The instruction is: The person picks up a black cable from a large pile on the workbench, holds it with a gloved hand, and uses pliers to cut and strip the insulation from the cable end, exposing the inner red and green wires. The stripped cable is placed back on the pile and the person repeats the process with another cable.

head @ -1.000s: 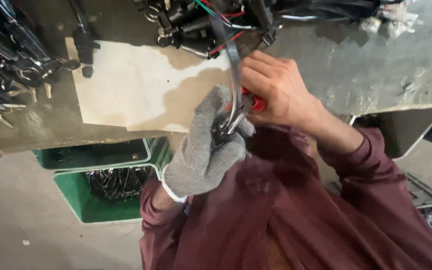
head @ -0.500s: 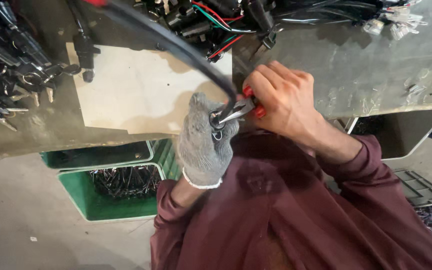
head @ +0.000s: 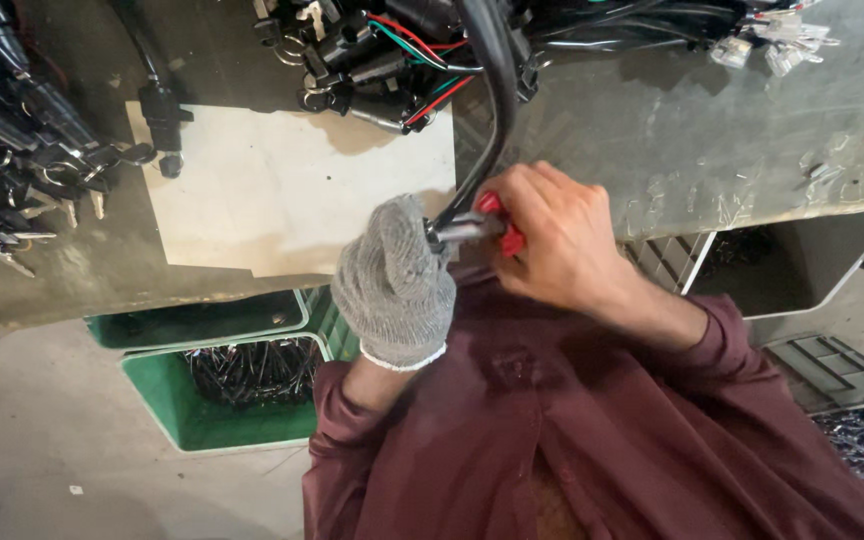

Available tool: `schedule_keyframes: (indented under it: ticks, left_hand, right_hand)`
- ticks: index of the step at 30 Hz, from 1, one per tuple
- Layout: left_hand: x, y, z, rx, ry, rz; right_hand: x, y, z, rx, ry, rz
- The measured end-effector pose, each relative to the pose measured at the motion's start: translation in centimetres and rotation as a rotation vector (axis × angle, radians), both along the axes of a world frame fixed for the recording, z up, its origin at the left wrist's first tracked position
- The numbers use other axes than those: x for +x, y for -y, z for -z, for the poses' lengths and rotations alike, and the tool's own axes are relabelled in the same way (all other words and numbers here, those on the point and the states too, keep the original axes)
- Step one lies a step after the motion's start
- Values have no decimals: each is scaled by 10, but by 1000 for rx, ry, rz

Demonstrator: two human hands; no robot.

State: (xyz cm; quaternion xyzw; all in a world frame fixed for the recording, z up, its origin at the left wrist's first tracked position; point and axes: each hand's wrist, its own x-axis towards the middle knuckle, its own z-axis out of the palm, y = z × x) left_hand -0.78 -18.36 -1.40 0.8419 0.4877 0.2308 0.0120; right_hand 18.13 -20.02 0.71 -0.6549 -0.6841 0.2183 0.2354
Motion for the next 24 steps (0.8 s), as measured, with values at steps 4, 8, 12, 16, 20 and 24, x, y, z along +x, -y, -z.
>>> schedule_keyframes:
  ticks: [4,8,12,16,20,24]
  left_hand:
    - [-4,-9,-19,-308,216,101]
    - [-12,-24,-39,-585,524,335]
    - [-11,-29,-50,-987,838,402]
    - [-8,-24,-56,-1194,1039,358]
    - [-6,-24,-52,-936,830,325]
    - [-7,-33,-40,-476,67,83]
  right_hand:
    - [-5,-5,-4,6,-24,10]
    - [3,-21,12,91,-9,10]
    - [19,-29,30,224,-274,-213]
    - [27,-31,30,123,-267,-235]
    - [15,-30,10,82,-226,-179]
    - [-5,-29,1,-40,29,-29]
